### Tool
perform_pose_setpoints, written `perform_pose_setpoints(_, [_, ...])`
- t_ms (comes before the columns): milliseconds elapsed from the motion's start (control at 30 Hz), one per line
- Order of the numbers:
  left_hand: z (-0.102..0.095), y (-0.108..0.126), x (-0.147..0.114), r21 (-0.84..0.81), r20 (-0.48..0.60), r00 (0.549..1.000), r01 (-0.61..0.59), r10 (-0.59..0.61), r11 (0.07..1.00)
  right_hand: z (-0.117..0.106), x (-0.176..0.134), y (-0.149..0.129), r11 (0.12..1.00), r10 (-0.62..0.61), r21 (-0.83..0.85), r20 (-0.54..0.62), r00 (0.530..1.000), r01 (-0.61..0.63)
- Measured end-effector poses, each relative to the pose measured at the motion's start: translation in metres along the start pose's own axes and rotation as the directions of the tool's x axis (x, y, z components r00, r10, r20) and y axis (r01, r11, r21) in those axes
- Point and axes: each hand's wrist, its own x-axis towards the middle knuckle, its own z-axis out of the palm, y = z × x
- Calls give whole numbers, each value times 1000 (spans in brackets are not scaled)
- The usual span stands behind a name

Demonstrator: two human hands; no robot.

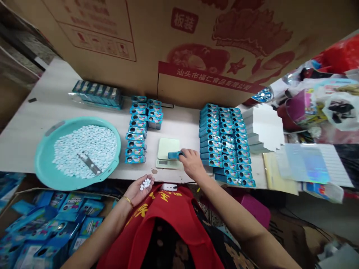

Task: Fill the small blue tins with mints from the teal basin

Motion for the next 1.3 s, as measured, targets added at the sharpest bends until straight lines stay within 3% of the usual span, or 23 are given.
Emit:
perform_pose_setpoints(100, [-4, -3, -4, -48, -14, 999, -39, 39, 998, 8, 42, -15, 997, -72, -1, 45, 996, 73])
perform_pose_setpoints(167, [-7, -5, -5, -83, -10, 998, -61, 61, 995, 14, 52, -22, 996, -84, 12, 34, 996, 84])
perform_pose_setpoints(300, [-9, -9, -2, -120, 67, 996, -57, 65, 991, 20, 34, -52, 980, -135, 147, -2, 991, 134])
perform_pose_setpoints(400, [-5, -14, 2, -139, 134, 989, -39, 58, 989, 25, 12, -87, 919, -309, 291, 115, 944, 265])
perform_pose_setpoints(500, [-3, -20, 4, -134, 172, 984, -29, 52, 991, 31, 0, -108, 899, -334, 357, 183, 925, 254])
perform_pose_setpoints(733, [-7, -26, 2, -8, 260, 961, -99, 98, 995, 44, -4, -99, 849, -212, 525, 231, 950, 62])
perform_pose_setpoints(1000, [-8, -29, 1, 108, 305, 948, -130, 91, 986, 50, -5, -93, 798, -304, 595, 257, 917, 97])
perform_pose_setpoints(1100, [-7, -29, 3, 139, 360, 931, -123, 66, 983, 49, -6, -90, 802, -275, 594, 260, 925, 72])
perform_pose_setpoints(1300, [15, -19, 13, 117, 389, 916, -158, 101, 981, 35, 0, -75, 724, -126, 690, 87, 988, 31])
